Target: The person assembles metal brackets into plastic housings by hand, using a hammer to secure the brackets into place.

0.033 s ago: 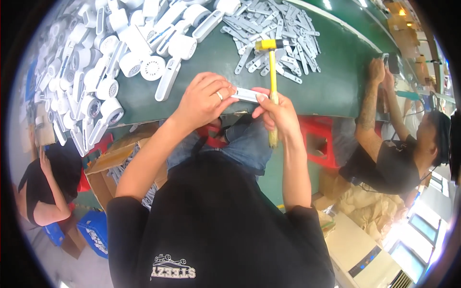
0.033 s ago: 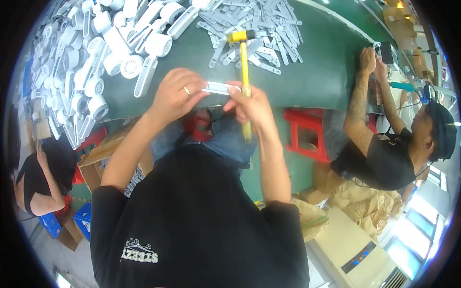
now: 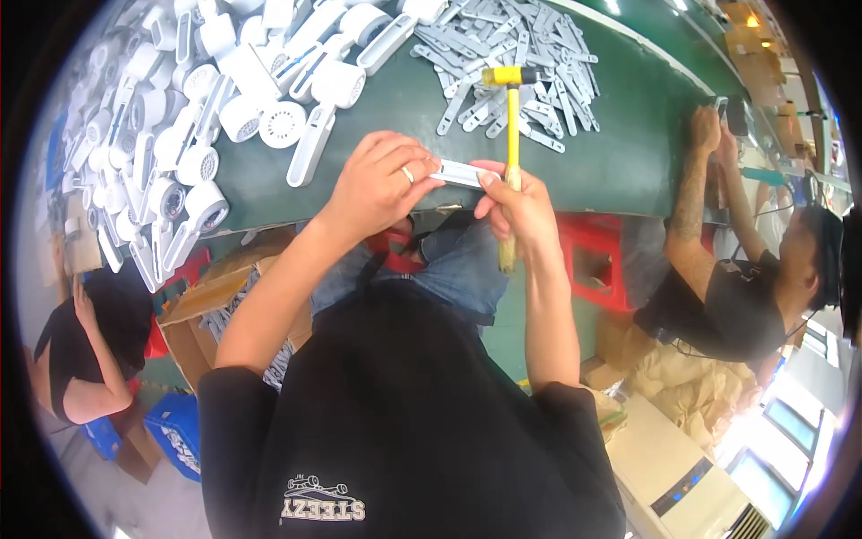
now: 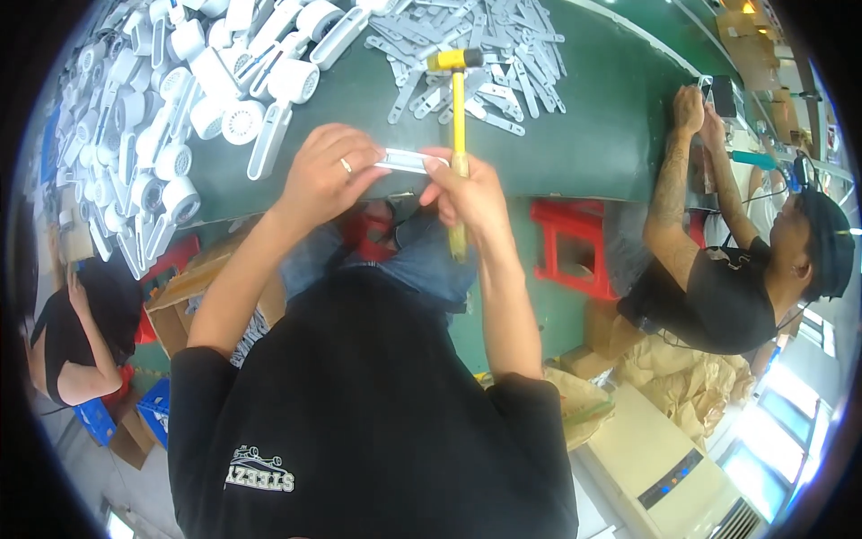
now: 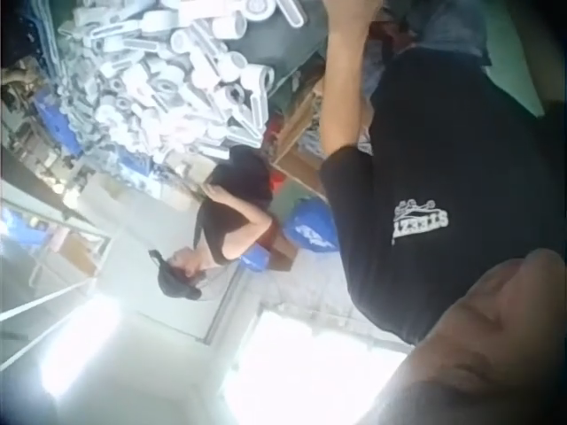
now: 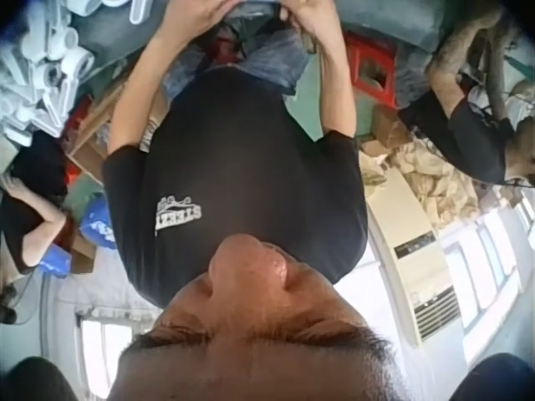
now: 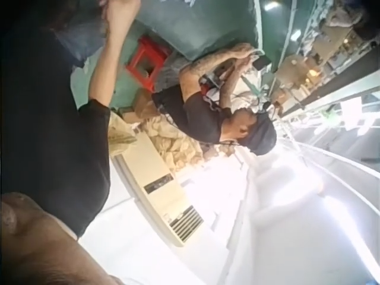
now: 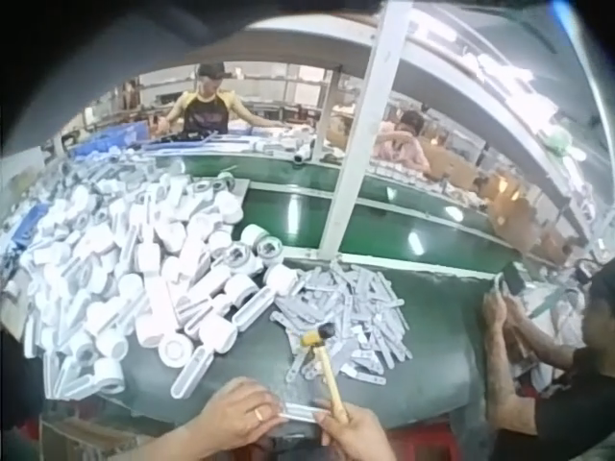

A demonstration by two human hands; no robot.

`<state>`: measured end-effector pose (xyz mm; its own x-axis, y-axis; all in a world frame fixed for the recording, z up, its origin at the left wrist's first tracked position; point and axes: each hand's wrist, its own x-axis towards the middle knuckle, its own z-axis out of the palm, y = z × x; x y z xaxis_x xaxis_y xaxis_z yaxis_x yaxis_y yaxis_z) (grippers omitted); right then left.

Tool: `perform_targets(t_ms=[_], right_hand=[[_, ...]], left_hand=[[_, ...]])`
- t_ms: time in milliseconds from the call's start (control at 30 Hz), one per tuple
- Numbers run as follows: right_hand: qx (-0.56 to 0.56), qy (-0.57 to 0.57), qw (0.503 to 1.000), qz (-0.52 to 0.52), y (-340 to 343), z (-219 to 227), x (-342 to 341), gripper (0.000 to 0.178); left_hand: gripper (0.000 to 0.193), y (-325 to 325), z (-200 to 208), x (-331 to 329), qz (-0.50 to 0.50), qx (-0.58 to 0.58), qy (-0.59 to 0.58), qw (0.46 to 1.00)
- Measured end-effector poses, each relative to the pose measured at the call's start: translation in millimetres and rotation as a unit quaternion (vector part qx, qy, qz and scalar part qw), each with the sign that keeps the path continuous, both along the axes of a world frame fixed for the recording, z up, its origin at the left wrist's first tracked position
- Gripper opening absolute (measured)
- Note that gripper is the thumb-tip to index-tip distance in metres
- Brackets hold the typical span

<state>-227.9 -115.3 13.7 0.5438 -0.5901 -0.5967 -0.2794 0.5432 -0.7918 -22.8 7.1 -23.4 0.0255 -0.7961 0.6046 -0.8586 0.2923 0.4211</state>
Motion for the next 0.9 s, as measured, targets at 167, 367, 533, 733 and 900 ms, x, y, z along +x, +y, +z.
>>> perform_targets(t_ms=[167,367,533,733,900], right_hand=[[-0.028,-0.002,1.0,0.014,-3,-15,-4,0.032],[-0.144,0.042,0.989,0.014,14,-7,-14,0.036],[-0.244,0.067,0.967,0.005,74,33,-68,0.053],[-0.311,0.167,0.935,0.028,120,52,-88,0.054],[-0.311,0.243,0.914,0.092,117,30,-82,0.054]], left_hand=[[0.029,-1,14,-4,0.027,-0.003,-0.08,0.996],[0.037,-13,3,2,-0.051,0.012,-0.114,0.992],[0.031,-5,6,3,-0.044,0.022,-0.128,0.991],[0.028,-13,7,3,-0.052,0.005,-0.115,0.992],[0.026,-13,4,1,-0.046,0.007,-0.111,0.993]])
